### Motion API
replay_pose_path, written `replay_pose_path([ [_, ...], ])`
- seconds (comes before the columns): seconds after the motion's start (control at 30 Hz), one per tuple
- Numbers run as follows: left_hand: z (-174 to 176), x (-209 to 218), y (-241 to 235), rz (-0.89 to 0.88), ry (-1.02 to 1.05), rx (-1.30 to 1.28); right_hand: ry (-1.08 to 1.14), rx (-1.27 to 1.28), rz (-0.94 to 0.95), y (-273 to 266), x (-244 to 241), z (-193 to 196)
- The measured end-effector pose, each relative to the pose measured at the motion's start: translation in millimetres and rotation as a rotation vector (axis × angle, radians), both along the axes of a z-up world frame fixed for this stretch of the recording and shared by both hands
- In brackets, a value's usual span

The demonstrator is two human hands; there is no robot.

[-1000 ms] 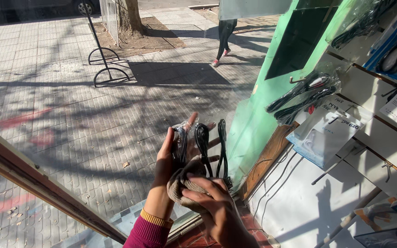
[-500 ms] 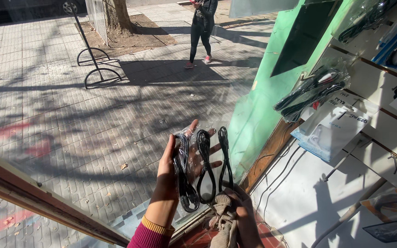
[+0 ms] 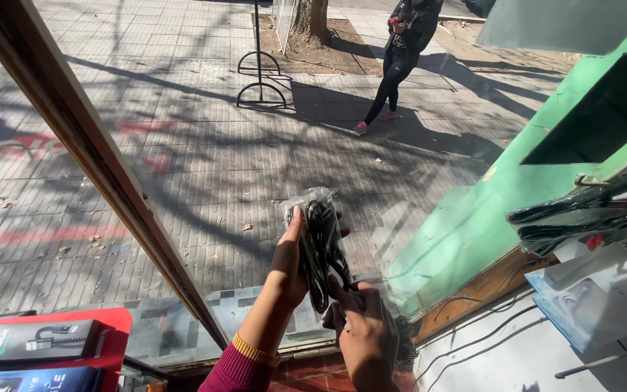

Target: The person cleans several items of electronics packaging and accessories with a cloth. They take a boxed cable from a display hook, wipe all sides of the box, and place it on a counter. They repeat this with another boxed cable and then wipe down several individual black cables in plastic bags before hanging one back on the display.

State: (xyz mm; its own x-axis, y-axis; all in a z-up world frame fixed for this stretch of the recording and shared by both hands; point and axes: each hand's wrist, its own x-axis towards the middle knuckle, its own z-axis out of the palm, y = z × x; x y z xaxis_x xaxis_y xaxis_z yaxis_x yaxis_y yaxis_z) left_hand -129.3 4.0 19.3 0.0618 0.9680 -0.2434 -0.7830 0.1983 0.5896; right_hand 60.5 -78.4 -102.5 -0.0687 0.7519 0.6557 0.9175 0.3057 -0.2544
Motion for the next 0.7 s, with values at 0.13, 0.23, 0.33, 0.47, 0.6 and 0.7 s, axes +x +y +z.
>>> replay_pose_path([
  [0.13, -13, -10, -22, 0.178, -0.007, -0.071, 0.293, -0.593, 0.215, -8, 22, 21],
  [0.23, -45, -23, -37, 0.325, -0.064, -0.047, 0.5, -0.883, 0.111, -14, 25, 86],
  [0.33, -50, -24, -57, 0.521, -0.132, -0.06, 0.684, -1.083, 0.113, -28, 3, 114],
  [0.47, -52, -20, -79, 0.761, -0.103, -0.131, 0.493, -0.99, 0.336, -24, -18, 67],
  [0.6, -44, -29, -118, 0.948, -0.121, -0.194, 0.35, -0.828, 0.455, -50, -44, 69],
  [0.7, -33, -41, -151, 1.06, -0.088, -0.203, 0.484, -0.898, 0.561, -58, -58, 63],
])
